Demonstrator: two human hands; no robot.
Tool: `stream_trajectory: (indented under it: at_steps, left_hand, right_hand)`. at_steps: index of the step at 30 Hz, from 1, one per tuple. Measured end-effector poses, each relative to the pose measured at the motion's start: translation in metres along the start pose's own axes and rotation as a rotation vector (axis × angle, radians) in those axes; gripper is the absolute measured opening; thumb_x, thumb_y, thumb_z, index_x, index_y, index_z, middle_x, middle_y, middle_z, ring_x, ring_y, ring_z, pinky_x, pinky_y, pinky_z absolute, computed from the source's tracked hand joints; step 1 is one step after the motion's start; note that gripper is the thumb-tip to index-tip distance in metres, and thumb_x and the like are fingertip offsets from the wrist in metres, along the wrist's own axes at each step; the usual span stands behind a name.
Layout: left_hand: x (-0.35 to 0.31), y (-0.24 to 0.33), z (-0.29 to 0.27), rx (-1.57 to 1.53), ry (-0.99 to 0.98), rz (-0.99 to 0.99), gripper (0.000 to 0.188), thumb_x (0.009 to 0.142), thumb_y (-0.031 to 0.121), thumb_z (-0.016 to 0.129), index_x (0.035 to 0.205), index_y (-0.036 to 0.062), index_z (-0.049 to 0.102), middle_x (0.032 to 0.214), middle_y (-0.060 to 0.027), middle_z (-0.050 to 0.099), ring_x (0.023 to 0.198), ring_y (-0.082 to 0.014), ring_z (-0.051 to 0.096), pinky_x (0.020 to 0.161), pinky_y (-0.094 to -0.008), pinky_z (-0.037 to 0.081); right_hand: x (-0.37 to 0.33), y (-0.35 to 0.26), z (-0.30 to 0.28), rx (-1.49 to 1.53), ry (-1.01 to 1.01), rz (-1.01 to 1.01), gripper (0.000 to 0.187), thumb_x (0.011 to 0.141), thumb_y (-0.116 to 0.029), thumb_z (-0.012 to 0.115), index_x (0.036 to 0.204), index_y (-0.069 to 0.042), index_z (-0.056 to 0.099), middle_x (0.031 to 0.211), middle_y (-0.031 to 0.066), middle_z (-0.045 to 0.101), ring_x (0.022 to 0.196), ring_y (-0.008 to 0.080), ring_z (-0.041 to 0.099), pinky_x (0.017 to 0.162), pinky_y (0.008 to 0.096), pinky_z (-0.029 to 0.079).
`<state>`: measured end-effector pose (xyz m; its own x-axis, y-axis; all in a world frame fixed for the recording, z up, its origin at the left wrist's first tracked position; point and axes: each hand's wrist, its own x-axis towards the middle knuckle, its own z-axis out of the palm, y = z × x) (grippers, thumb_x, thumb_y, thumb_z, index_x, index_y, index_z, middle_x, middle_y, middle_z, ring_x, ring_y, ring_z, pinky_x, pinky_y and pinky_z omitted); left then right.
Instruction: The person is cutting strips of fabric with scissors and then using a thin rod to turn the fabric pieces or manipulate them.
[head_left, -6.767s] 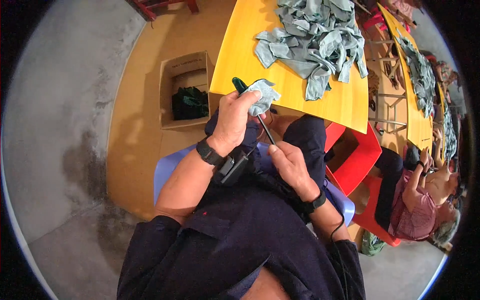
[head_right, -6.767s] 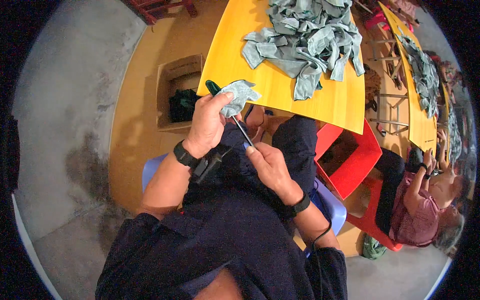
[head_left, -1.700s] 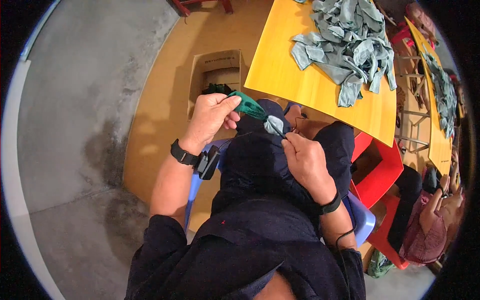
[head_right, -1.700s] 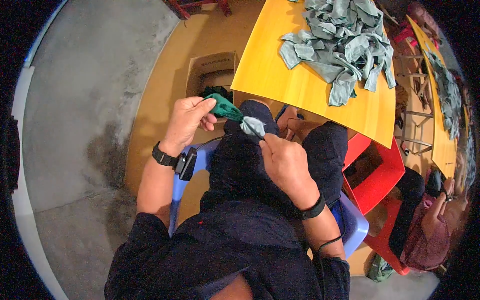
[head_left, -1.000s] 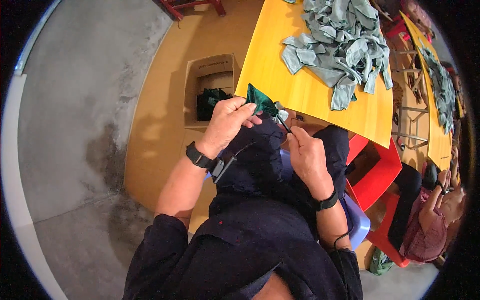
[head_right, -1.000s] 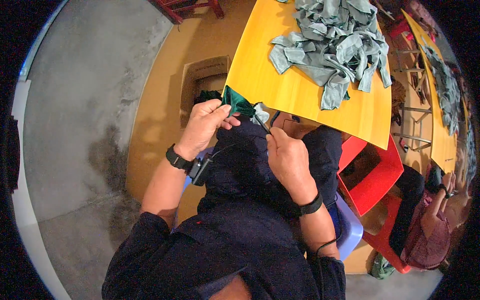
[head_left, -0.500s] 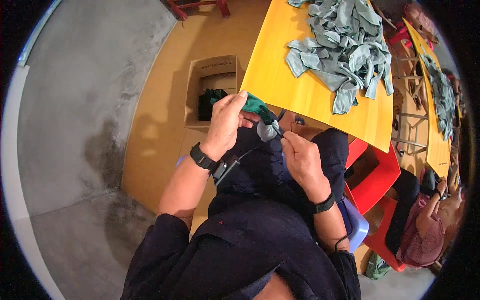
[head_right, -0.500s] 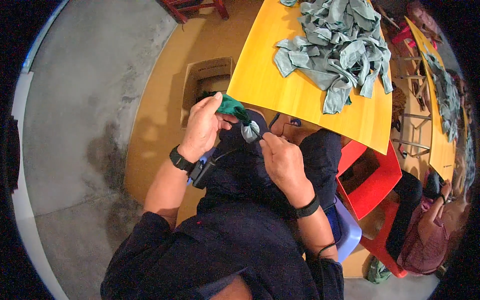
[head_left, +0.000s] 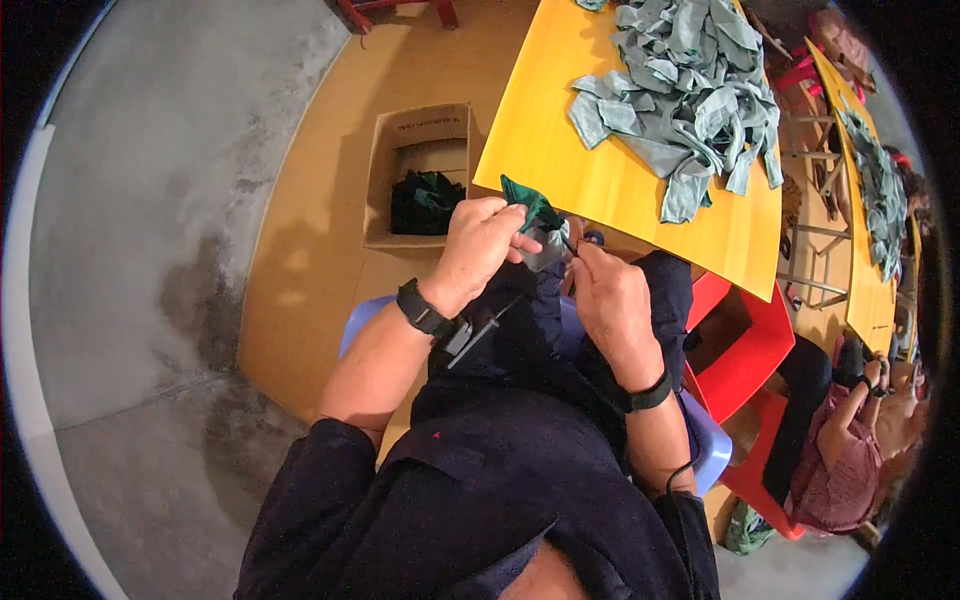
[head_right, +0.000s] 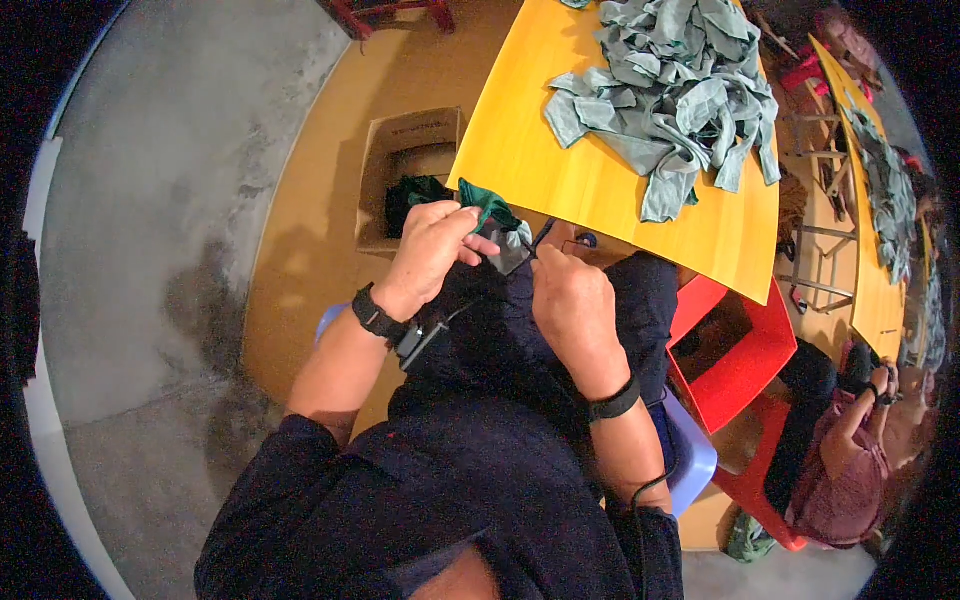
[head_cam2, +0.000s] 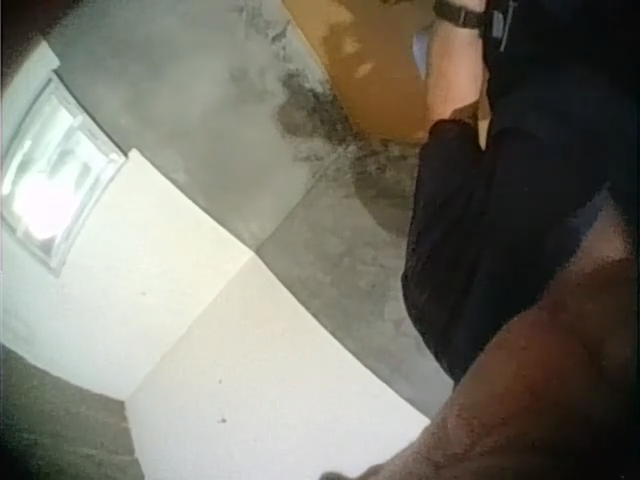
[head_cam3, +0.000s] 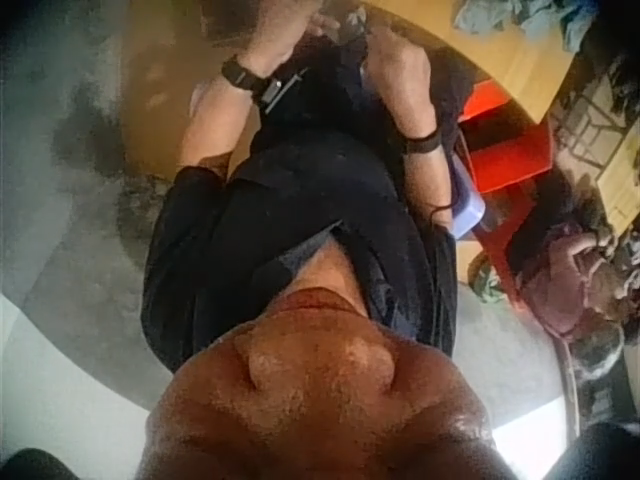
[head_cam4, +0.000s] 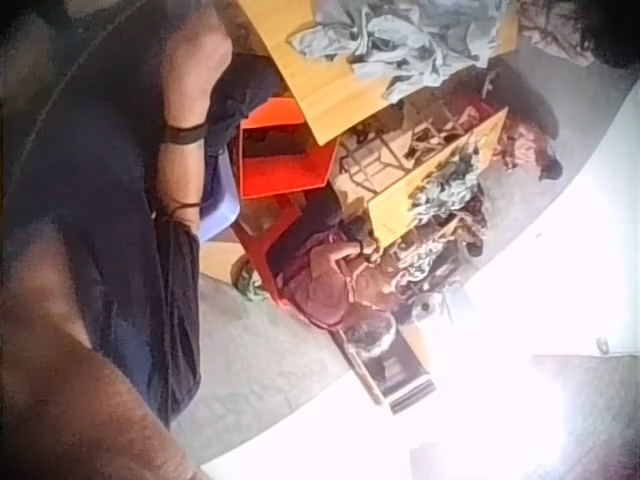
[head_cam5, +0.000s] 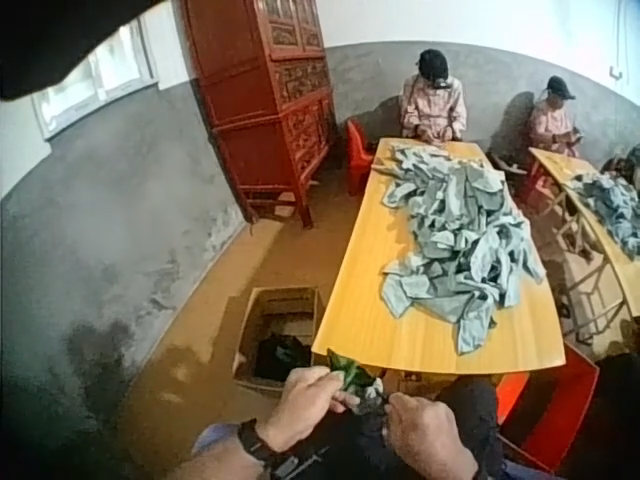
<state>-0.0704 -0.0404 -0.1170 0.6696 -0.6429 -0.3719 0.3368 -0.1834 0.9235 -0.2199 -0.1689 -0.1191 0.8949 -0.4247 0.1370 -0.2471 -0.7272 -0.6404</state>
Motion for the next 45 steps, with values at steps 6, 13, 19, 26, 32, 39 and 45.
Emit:
stream_trajectory:
  at_steps: [6, 13, 19, 26, 32, 39, 45]
  left_hand:
    - [-0.008, -0.004, 0.017, 0.118, 0.089, 0.140, 0.024, 0.094, 0.015, 0.054, 0.082, -0.0039, 0.062, 0.074, -0.0070, 0.065, 0.063, -0.0165, 0.068, 0.051, -0.0239, 0.048]
    - [-0.015, 0.005, 0.028, 0.248, 0.145, 0.328, 0.028, 0.093, 0.014, 0.055, 0.072, -0.0035, 0.060, 0.061, -0.0076, 0.063, 0.057, -0.0135, 0.066, 0.049, -0.0251, 0.048]
    - [-0.012, 0.009, 0.017, 0.236, 0.084, 0.287, 0.027, 0.093, 0.014, 0.055, 0.074, -0.0037, 0.062, 0.063, -0.0071, 0.064, 0.057, -0.0144, 0.066, 0.049, -0.0246, 0.047]
    - [-0.011, 0.008, -0.002, 0.008, 0.153, 0.158, 0.023, 0.093, 0.017, 0.057, 0.082, -0.0019, 0.064, 0.077, -0.0071, 0.067, 0.062, -0.0154, 0.067, 0.053, -0.0239, 0.047]
    - [-0.012, 0.005, 0.000, -0.163, 0.225, 0.184, 0.020, 0.092, 0.017, 0.057, 0.086, -0.0011, 0.064, 0.080, -0.0087, 0.068, 0.066, -0.0159, 0.065, 0.056, -0.0252, 0.048]
    - [-0.012, 0.001, 0.000, -0.597, 0.196, 0.190, 0.019, 0.093, 0.020, 0.058, 0.097, 0.0025, 0.062, 0.092, -0.0064, 0.069, 0.078, -0.0157, 0.066, 0.064, -0.0284, 0.050]
    - [-0.011, 0.007, 0.020, -0.717, 0.210, 0.230, 0.026, 0.094, 0.026, 0.060, 0.108, 0.0044, 0.060, 0.100, -0.0065, 0.067, 0.092, -0.0171, 0.064, 0.081, -0.0330, 0.050]
  right_hand:
    - [-0.006, 0.012, 0.013, 0.239, 0.024, 0.075, 0.009, 0.087, -0.009, 0.062, 0.087, 0.000, 0.062, 0.074, 0.0233, 0.062, 0.071, 0.0415, 0.063, 0.060, 0.0456, 0.050]
    - [-0.016, -0.005, 0.015, 0.884, -0.108, 0.431, 0.014, 0.093, -0.007, 0.061, 0.103, 0.003, 0.065, 0.069, -0.0002, 0.058, 0.061, 0.0060, 0.053, 0.052, 0.0228, 0.042]
    - [-0.007, -0.010, 0.011, 0.988, -0.154, 0.571, 0.016, 0.095, -0.009, 0.060, 0.104, 0.002, 0.065, 0.070, -0.0019, 0.058, 0.060, 0.0050, 0.051, 0.053, 0.0206, 0.042]
    - [-0.011, 0.016, 0.020, 0.714, -0.136, 0.185, 0.016, 0.090, -0.007, 0.063, 0.100, 0.004, 0.065, 0.070, 0.0070, 0.061, 0.063, 0.0109, 0.057, 0.059, 0.0278, 0.047]
    - [-0.019, 0.002, 0.008, 0.483, -0.053, 0.114, 0.013, 0.087, -0.006, 0.065, 0.097, 0.003, 0.065, 0.074, 0.0169, 0.062, 0.065, 0.0209, 0.063, 0.063, 0.0313, 0.049]
    - [-0.017, -0.009, 0.008, 0.450, 0.036, 0.086, 0.012, 0.085, -0.004, 0.066, 0.094, 0.003, 0.065, 0.078, 0.0208, 0.064, 0.069, 0.0315, 0.066, 0.062, 0.0341, 0.050]
    - [-0.015, -0.013, 0.017, 0.318, 0.080, -0.048, 0.011, 0.085, -0.006, 0.066, 0.094, -0.001, 0.063, 0.078, 0.0212, 0.062, 0.072, 0.0396, 0.063, 0.060, 0.0414, 0.050]
